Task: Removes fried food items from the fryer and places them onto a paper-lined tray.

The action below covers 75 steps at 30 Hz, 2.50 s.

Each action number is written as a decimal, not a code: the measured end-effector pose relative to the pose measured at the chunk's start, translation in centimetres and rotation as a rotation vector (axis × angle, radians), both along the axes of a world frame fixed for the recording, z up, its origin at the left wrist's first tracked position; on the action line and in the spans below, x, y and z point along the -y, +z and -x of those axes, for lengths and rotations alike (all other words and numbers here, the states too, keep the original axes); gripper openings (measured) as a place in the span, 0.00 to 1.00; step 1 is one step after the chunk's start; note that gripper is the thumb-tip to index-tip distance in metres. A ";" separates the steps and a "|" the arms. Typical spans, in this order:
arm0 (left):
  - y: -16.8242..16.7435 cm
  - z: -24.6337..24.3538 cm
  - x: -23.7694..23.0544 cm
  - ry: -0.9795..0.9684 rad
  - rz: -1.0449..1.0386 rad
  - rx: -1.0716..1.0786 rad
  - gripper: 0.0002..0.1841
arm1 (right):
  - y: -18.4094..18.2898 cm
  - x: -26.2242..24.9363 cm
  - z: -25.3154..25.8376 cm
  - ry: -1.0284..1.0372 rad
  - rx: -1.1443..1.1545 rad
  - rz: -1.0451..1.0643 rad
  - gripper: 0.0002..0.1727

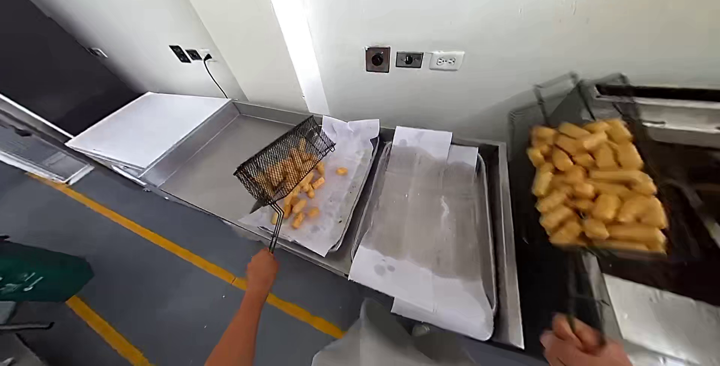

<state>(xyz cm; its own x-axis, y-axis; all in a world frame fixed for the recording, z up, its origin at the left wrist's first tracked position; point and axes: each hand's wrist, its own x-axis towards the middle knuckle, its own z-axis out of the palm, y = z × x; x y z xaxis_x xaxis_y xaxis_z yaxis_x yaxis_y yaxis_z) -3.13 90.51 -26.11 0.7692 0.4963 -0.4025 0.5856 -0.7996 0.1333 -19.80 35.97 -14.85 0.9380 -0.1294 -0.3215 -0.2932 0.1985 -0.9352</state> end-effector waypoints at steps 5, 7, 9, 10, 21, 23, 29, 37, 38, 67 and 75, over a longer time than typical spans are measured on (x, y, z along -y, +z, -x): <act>1.3 -3.6 -3.9 -0.028 0.070 0.081 0.17 | -3.5 -11.3 -7.6 0.029 -0.109 0.358 0.10; 1.4 -4.7 -6.5 -0.071 0.131 0.150 0.15 | -5.8 -15.6 -10.6 0.065 -0.124 0.481 0.09; 1.7 -6.1 -9.7 -0.101 0.185 0.188 0.13 | -7.1 -19.2 -13.5 0.139 -0.176 0.626 0.07; 2.0 -6.6 -11.3 -0.108 0.207 0.193 0.13 | -7.2 -20.9 -14.9 0.179 -0.214 0.704 0.06; 4.6 -9.8 -22.8 -0.170 0.357 0.341 0.05 | -8.9 -31.8 -23.0 0.389 -0.432 1.042 0.05; 4.7 -10.3 -24.0 -0.182 0.350 0.351 0.04 | -9.0 -32.3 -23.8 0.376 -0.472 1.094 0.07; 5.1 -12.0 -24.6 -0.234 0.357 0.370 0.02 | -8.3 -33.5 -24.2 0.303 -0.527 1.178 0.08; 7.8 -12.1 -19.5 -0.321 0.465 0.447 0.08 | -7.2 -31.0 -22.2 0.135 -0.351 1.004 0.03; 8.2 -11.6 -18.5 -0.340 0.509 0.470 0.12 | -7.0 -30.2 -21.4 0.108 -0.323 0.943 0.03; 13.4 -1.8 18.0 -0.358 1.693 -0.393 0.14 | -6.3 -8.7 -2.5 -0.079 0.040 -0.158 0.28; 14.1 -2.4 18.4 -0.217 1.920 -0.390 0.12 | -9.2 -13.8 -1.5 -0.216 -0.088 -0.167 0.34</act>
